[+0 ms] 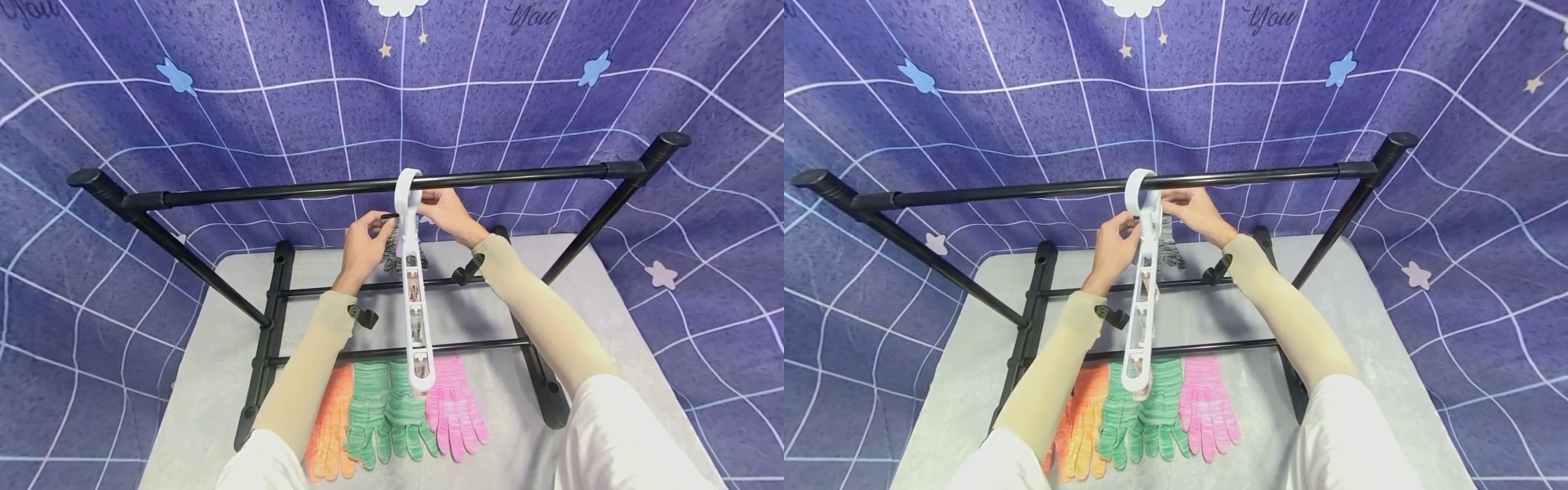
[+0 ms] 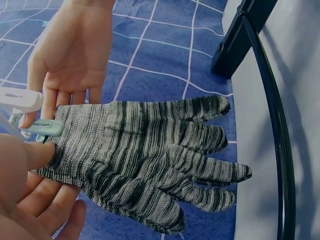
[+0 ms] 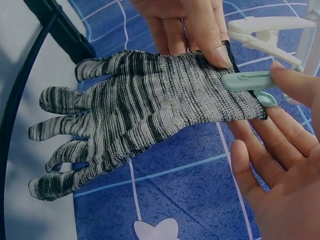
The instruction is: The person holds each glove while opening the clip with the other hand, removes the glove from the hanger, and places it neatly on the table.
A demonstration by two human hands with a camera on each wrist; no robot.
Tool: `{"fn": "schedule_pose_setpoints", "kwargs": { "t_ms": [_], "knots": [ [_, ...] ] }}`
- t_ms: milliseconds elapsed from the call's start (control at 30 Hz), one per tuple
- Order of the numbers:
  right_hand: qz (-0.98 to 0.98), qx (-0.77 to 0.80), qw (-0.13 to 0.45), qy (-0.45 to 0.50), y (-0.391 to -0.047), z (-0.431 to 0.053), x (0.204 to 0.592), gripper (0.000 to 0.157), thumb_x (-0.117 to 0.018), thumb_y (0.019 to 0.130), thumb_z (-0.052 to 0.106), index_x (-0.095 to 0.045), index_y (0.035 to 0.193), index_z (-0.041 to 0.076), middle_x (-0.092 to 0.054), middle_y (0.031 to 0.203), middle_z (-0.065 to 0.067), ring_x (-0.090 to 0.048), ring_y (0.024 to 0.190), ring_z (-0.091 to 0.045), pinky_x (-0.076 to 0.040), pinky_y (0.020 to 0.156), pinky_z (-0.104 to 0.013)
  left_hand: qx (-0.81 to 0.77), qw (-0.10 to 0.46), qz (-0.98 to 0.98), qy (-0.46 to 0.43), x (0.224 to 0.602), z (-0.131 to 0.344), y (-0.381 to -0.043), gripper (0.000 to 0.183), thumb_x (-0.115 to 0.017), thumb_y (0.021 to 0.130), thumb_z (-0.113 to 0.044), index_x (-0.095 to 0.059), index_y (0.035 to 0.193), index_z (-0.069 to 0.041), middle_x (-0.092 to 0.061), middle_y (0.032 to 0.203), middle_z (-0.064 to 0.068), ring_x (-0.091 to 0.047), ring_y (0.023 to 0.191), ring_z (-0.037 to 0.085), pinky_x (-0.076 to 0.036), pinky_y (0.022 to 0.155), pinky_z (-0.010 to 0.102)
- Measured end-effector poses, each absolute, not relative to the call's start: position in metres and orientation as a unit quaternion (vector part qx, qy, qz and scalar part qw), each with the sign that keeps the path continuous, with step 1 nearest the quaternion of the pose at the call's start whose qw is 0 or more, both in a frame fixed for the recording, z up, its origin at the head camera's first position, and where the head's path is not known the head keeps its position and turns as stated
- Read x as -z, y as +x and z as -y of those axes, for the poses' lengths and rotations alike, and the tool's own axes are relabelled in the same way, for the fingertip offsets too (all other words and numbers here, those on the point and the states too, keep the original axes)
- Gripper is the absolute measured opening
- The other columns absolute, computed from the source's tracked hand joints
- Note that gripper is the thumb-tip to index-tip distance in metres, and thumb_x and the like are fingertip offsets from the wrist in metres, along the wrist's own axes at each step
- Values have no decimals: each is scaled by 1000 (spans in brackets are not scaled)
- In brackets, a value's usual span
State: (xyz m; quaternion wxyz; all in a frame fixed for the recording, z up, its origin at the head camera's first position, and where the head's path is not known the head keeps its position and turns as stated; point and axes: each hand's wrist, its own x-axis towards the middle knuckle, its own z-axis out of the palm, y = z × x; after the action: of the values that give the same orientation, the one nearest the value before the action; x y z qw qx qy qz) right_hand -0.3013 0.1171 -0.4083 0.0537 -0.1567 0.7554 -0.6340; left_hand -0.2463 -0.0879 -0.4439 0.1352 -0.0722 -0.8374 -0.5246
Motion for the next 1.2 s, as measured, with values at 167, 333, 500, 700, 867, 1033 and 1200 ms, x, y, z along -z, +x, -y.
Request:
{"fn": "schedule_pose_setpoints", "kwargs": {
  "t_ms": [167, 333, 500, 700, 867, 1033, 1200],
  "knots": [
    [-755, 635, 49, -157, -301, -118, 410, 31, -70, 100, 6, -71, 127, -10, -74, 126, -23, -67, 88, -6, -47, 65, -21, 530, 133, 835, -73, 444, 87, -246, 26, -73, 105, -34, -79, 118, -13, -80, 108, 7, -74, 106, 25, -55, 102, 53],
    [-756, 633, 50, -158, -300, -117, 410, 31, -69, 101, 5, -71, 128, -10, -74, 127, -25, -68, 90, -5, -47, 66, -22, 529, 131, 836, -68, 444, 87, -246, 27, -73, 104, -34, -78, 119, -12, -80, 109, 9, -74, 107, 25, -56, 101, 49],
    [-757, 632, 48, -162, -302, -116, 410, 32, -70, 101, 7, -71, 129, -8, -74, 127, -24, -68, 93, -7, -49, 69, -24, 527, 130, 837, -65, 444, 88, -247, 26, -72, 105, -35, -78, 119, -13, -80, 110, 7, -74, 108, 24, -57, 99, 44],
    [-754, 636, 48, -157, -303, -116, 411, 32, -70, 100, 7, -71, 129, -9, -77, 121, -19, -68, 91, -7, -48, 68, -25, 525, 130, 839, -66, 443, 88, -248, 26, -72, 105, -33, -78, 118, -12, -80, 109, 8, -75, 107, 24, -57, 99, 43],
    [-752, 639, 39, -159, -303, -116, 412, 31, -69, 99, 4, -72, 126, -10, -78, 117, -19, -67, 86, -6, -46, 63, -23, 528, 131, 837, -68, 442, 86, -248, 25, -73, 105, -32, -79, 118, -12, -80, 109, 8, -75, 106, 24, -57, 97, 42],
    [-747, 645, 33, -158, -304, -113, 414, 33, -69, 99, 4, -70, 128, -11, -73, 125, -27, -68, 90, -5, -49, 68, -21, 533, 131, 833, -67, 443, 87, -248, 25, -72, 105, -32, -78, 119, -11, -80, 111, 9, -75, 107, 24, -58, 97, 42],
    [-745, 646, 25, -163, -305, -112, 416, 34, -69, 98, 3, -70, 128, -12, -72, 126, -30, -68, 91, -5, -51, 70, -21, 536, 128, 832, -63, 444, 87, -247, 26, -72, 106, -32, -78, 120, -11, -80, 113, 9, -75, 110, 25, -58, 100, 41]
  ]
}}
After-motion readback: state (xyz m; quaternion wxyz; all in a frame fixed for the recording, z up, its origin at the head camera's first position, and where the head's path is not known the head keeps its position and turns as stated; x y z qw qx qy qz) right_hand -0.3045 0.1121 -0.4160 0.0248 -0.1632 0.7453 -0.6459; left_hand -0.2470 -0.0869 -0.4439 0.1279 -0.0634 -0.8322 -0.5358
